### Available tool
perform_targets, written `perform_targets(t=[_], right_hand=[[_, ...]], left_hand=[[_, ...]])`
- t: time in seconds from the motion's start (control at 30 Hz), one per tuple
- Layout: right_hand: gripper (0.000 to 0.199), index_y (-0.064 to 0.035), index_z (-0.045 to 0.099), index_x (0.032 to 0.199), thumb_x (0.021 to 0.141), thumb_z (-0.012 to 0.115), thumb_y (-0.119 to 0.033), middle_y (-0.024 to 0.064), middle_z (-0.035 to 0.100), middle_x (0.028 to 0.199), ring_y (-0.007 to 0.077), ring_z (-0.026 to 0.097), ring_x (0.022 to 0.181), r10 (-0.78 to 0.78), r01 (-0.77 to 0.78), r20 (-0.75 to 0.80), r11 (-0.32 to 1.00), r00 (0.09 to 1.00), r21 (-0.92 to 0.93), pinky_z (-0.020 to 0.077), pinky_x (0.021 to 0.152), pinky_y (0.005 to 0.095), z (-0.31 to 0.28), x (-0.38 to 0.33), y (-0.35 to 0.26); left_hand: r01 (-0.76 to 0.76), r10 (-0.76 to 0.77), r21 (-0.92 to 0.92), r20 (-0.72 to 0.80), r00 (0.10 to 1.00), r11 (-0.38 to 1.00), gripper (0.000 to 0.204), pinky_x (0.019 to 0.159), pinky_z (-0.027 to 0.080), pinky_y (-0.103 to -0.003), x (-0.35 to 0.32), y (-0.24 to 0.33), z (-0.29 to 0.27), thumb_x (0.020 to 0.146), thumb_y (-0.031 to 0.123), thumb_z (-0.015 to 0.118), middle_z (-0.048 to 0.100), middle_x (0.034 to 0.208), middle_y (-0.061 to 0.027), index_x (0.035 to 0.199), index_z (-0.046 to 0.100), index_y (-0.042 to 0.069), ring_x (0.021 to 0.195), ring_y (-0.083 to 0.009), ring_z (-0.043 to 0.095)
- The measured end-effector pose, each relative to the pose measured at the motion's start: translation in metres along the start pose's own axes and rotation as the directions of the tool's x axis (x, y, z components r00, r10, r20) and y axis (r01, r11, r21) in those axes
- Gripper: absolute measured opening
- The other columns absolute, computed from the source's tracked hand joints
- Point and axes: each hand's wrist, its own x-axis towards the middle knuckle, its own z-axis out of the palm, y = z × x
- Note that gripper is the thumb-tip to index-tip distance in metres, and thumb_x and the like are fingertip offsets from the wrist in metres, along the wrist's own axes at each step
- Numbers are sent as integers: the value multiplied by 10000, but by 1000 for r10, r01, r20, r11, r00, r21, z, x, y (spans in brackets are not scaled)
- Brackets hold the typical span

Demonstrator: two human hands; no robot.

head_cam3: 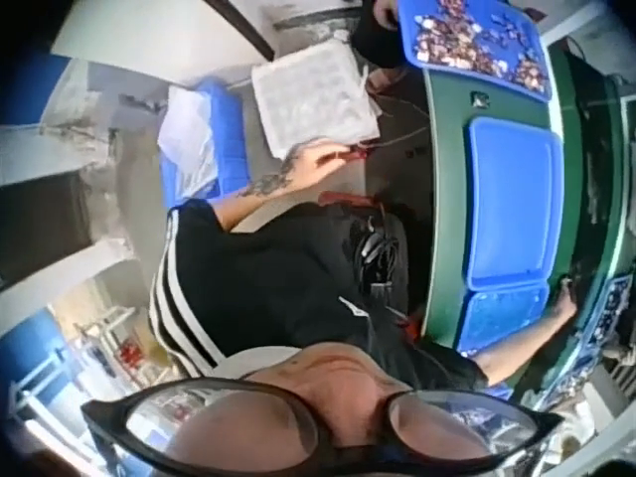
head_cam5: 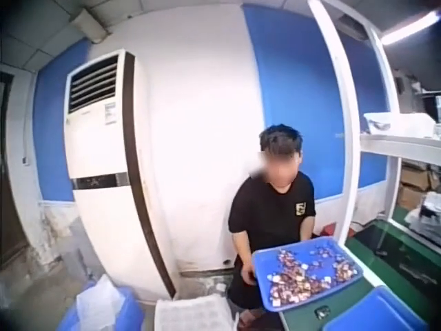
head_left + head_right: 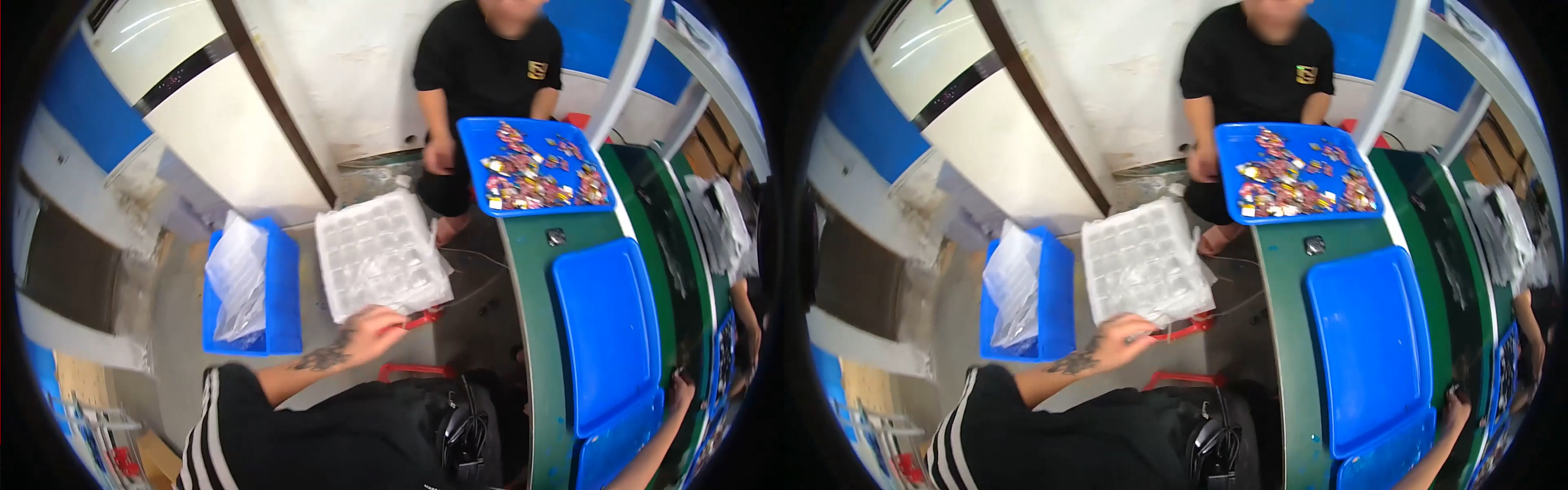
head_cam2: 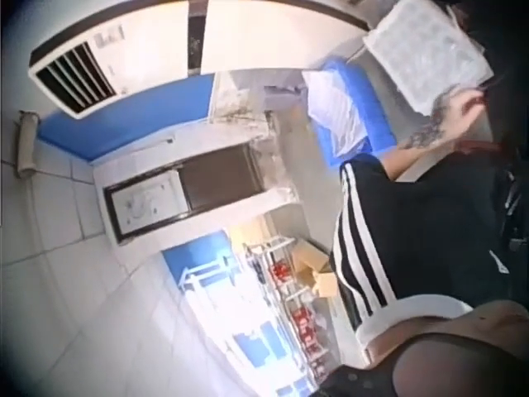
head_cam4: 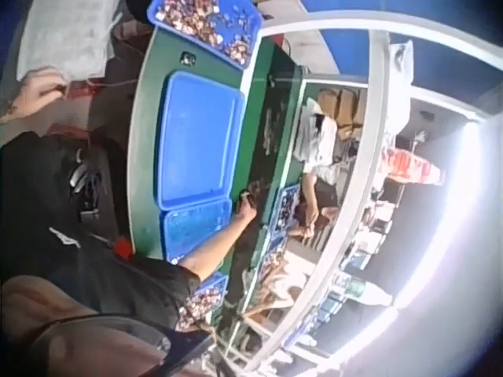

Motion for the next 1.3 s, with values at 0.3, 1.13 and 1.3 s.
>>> perform_targets(t=[0.3,1.13,1.3], right_hand=[[420,14,610,1121,738,681,-140,142,657,978,223,650,825,-63,-23,-304,962,951,-270,536,621,333,42,-95,-110],[250,1,618,1029,782,653,-14,113,592,938,177,573,804,-547,605,557,790,625,97,467,731,269,208,-499,-200],[334,-14,612,1090,767,695,-35,132,600,949,243,592,826,-493,641,756,757,430,129,489,768,319,288,-480,-203]], left_hand=[[230,-161,420,-194,968,878,678,1076,279,-481,-50,-123,-16,764,157,701,344,1427,-259,1373,424,47,1326,-417,305],[-65,-640,-833,-469,609,549,104,726,444,-260,-28,-172,-74,899,96,525,600,875,-47,958,560,17,817,-115,562],[-104,-710,-874,-450,541,475,158,834,443,-298,-52,-174,-67,926,137,504,609,1003,-47,1030,554,29,925,-141,574]])
